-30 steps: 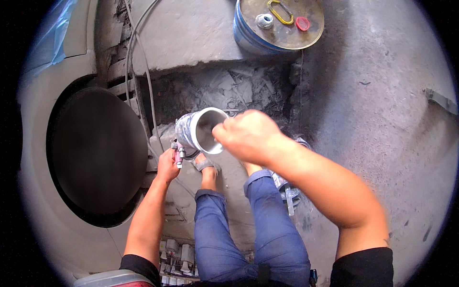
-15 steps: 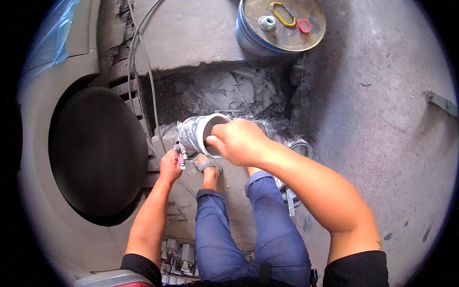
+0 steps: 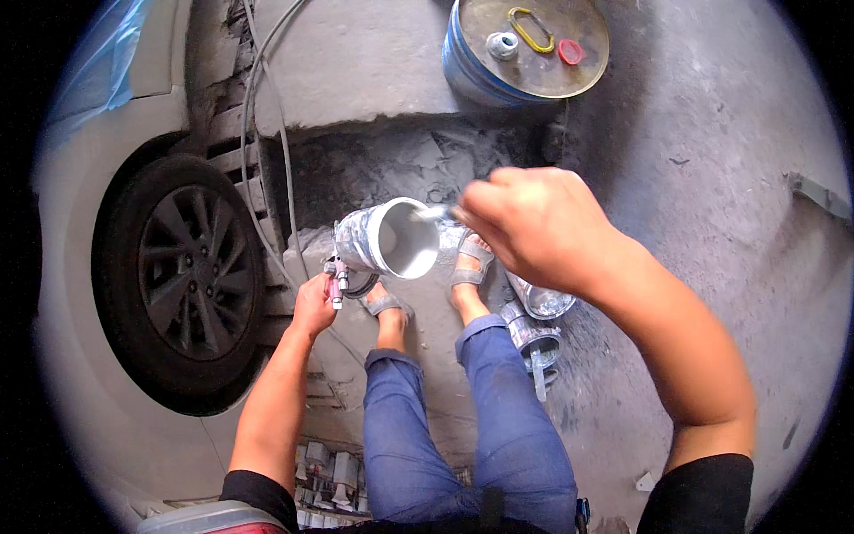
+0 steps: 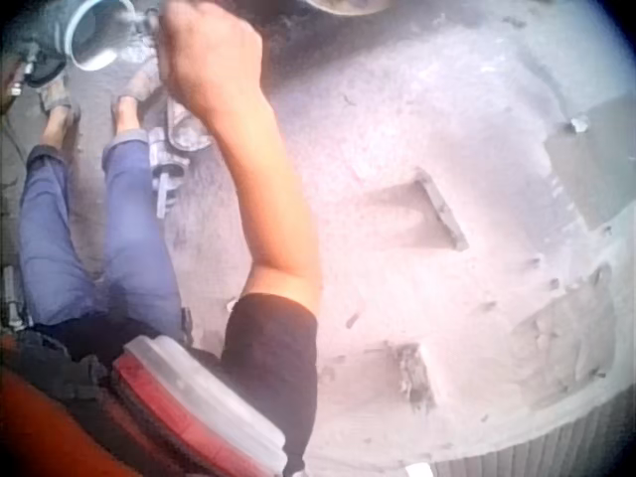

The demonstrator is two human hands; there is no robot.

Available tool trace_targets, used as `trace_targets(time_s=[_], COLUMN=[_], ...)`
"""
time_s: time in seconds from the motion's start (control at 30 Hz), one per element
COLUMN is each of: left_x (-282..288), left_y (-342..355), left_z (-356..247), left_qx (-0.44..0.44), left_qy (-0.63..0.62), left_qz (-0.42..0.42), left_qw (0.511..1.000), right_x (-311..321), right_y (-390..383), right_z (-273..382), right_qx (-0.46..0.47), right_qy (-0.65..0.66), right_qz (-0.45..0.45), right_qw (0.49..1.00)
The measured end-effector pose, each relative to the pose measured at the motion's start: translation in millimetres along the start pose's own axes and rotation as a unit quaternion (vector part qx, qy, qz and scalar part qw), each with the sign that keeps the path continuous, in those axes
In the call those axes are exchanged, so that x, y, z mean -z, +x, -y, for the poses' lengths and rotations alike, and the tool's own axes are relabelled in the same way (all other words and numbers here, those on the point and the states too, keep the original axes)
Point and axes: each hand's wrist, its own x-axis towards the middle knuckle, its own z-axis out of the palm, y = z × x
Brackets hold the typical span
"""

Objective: The person pours white paint from a large blue bucket into a spray gun cup using a funnel. They then use a brush to stir the paint in the cup and transfer additional paint from a smaller can into the cup, ensuring the mixture is ready for application.

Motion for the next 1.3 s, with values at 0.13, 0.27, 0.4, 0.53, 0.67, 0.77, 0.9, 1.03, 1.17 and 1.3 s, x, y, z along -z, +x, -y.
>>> trace_targets(time_s=[0.13,0.27,0.4,0.53,0.67,0.77,0.9,1.03,1.17,1.3], left_x=[-1.1,5.8,3.9,5.5,1.1,-2.3,6.1,6.8,3.4,2.1], left_y=[-0.3,-0.1,0.7,2.4,-2.7,4.4,1.8,1.1,5.8,1.5], left_z=[-5.1,0.4,-10.7,-13.4,-7.1,-17.2,-22.2,-24.0,-28.0,-15.2], left_qx=[0.01,0.014,0.038,0.03,0.014,0.017,0.017,0.025,0.009,0.002], left_qy=[-0.02,-0.005,0.0,-0.02,-0.026,-0.045,-0.076,-0.05,-0.039,-0.018], left_qz=[0.003,0.021,0.043,0.054,0.055,0.063,0.084,0.125,0.111,0.077], left_qw=[1.0,1.0,0.998,0.998,0.998,0.997,0.993,0.991,0.993,0.997], right_x=[-11.2,6.7,2.0,4.4,10.3,-6.7,-1.3,-18.1,-69.3,-77.1], right_y=[3.4,-11.1,6.2,-9.2,-2.9,7.5,-9.2,11.1,22.1,11.8], right_z=[8.1,-2.3,3.6,6.5,-6.5,9.9,-1.0,0.0,-1.4,3.0], right_qx=[0.043,0.047,0.057,0.077,0.075,0.077,0.079,0.138,0.199,0.151], right_qy=[0.153,-0.024,0.013,0.045,-0.126,0.054,0.001,-0.095,-0.098,-0.105], right_qz=[0.0,0.1,0.029,0.129,0.067,0.013,0.14,0.021,0.033,0.162], right_qw=[0.987,0.994,0.998,0.988,0.987,0.996,0.987,0.986,0.975,0.969])
